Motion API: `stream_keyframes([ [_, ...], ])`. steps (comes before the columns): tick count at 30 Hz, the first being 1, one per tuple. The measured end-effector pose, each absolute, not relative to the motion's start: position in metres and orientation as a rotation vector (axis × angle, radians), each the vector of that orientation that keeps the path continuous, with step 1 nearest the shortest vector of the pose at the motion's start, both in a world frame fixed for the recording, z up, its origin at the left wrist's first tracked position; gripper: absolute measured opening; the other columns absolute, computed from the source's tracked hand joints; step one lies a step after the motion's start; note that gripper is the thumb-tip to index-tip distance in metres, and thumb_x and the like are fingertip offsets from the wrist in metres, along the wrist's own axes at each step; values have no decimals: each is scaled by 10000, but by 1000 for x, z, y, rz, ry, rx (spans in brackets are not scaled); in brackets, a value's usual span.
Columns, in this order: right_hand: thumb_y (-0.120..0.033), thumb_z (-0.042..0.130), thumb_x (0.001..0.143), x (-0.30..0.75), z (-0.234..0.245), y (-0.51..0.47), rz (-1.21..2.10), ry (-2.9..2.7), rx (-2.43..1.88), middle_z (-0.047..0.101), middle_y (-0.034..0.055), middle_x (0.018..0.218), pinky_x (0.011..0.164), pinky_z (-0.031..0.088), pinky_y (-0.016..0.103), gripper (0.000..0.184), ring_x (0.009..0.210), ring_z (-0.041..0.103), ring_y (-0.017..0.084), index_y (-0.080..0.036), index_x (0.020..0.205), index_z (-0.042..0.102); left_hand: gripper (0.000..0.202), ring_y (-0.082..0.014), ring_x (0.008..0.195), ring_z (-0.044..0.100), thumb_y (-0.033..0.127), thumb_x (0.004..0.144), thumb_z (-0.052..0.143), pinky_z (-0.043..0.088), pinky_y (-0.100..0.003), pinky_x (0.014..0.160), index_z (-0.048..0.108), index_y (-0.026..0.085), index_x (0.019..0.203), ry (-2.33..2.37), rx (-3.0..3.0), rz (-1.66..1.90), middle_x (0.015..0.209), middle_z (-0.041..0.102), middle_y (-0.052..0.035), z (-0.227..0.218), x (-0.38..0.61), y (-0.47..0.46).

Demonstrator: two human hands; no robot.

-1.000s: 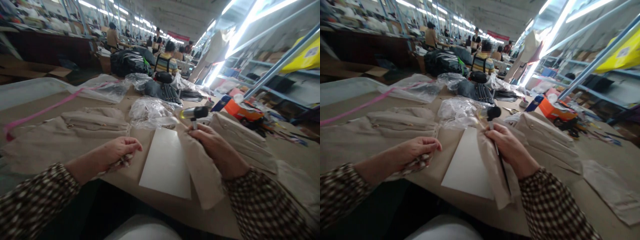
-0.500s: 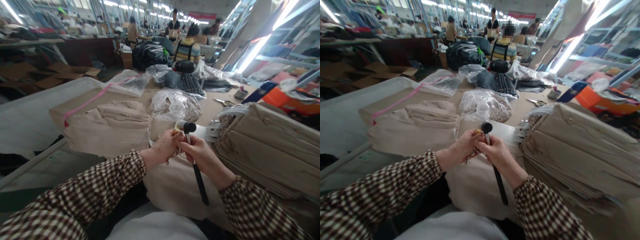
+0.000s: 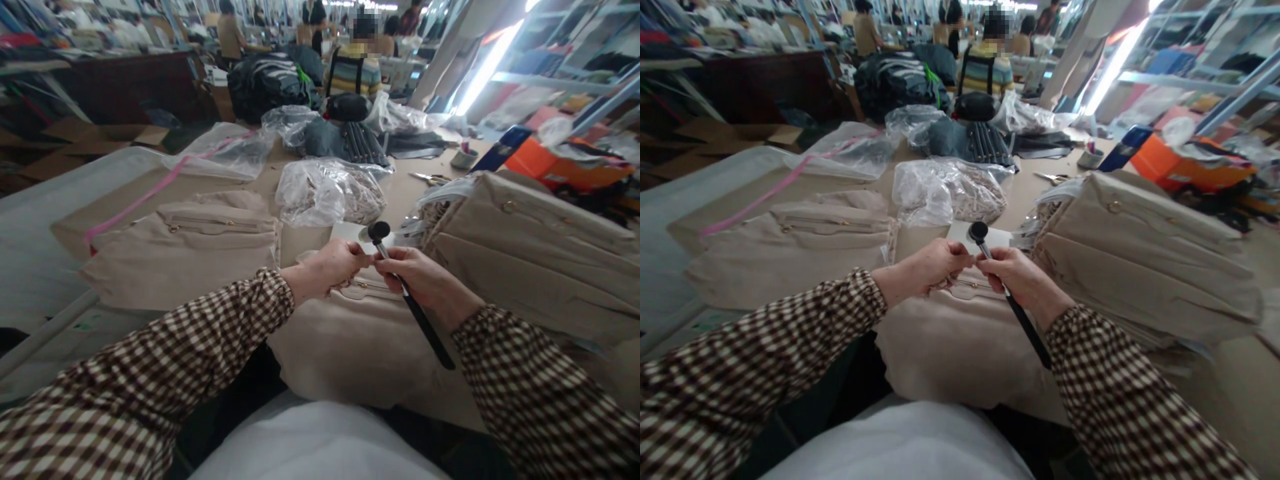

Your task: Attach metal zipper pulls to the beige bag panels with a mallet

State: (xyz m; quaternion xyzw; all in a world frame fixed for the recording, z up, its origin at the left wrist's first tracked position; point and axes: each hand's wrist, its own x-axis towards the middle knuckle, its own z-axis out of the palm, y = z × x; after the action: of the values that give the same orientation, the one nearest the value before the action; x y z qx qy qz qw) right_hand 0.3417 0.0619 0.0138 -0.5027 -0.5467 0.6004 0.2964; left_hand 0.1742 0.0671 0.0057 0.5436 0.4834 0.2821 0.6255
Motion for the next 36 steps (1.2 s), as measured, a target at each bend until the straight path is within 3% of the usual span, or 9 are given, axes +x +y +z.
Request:
stream_keyframes([
  [6,-345,636,670,355,-30,64,1413,-1667,-1607,381,-81,424,367,157,203,202,361,292,47,-160,660,556,216,-80,373,376,376,764,609,236,-200,352,589,186,664,1316,1561,357,460,440,39,-16,177,74],
  [13,-324,546,678,360,-58,73,1212,-1867,-1750,434,-59,465,402,193,212,200,401,350,69,-149,741,620,266,-89,446,449,439,730,609,273,-192,391,661,179,705,1365,1750,256,557,554,14,-33,181,84],
  [23,-243,521,709,342,-51,64,741,-2102,-1803,496,-16,541,494,260,232,116,534,426,106,-167,632,564,214,-107,447,481,362,760,567,310,-217,426,664,173,730,1424,1799,131,581,589,-8,-29,178,86],
  [28,-338,560,747,350,-53,61,829,-1921,-1677,501,-37,576,492,281,221,161,529,423,107,-187,802,552,198,-86,448,465,310,776,564,306,-219,461,670,143,776,1444,1821,38,579,569,-3,-16,172,84],
  [31,-414,504,818,360,-38,48,927,-1851,-1591,427,-60,519,470,276,219,220,467,371,94,-200,769,507,218,-97,407,456,348,772,572,308,-227,454,657,149,799,1491,1776,-36,510,520,9,-15,168,85],
  [36,-450,410,906,374,-1,23,645,-2039,-1530,454,-34,543,499,300,225,325,485,385,94,-199,735,526,256,-127,437,478,401,700,689,336,-228,454,613,158,676,1554,1612,28,450,487,0,-22,166,87],
])
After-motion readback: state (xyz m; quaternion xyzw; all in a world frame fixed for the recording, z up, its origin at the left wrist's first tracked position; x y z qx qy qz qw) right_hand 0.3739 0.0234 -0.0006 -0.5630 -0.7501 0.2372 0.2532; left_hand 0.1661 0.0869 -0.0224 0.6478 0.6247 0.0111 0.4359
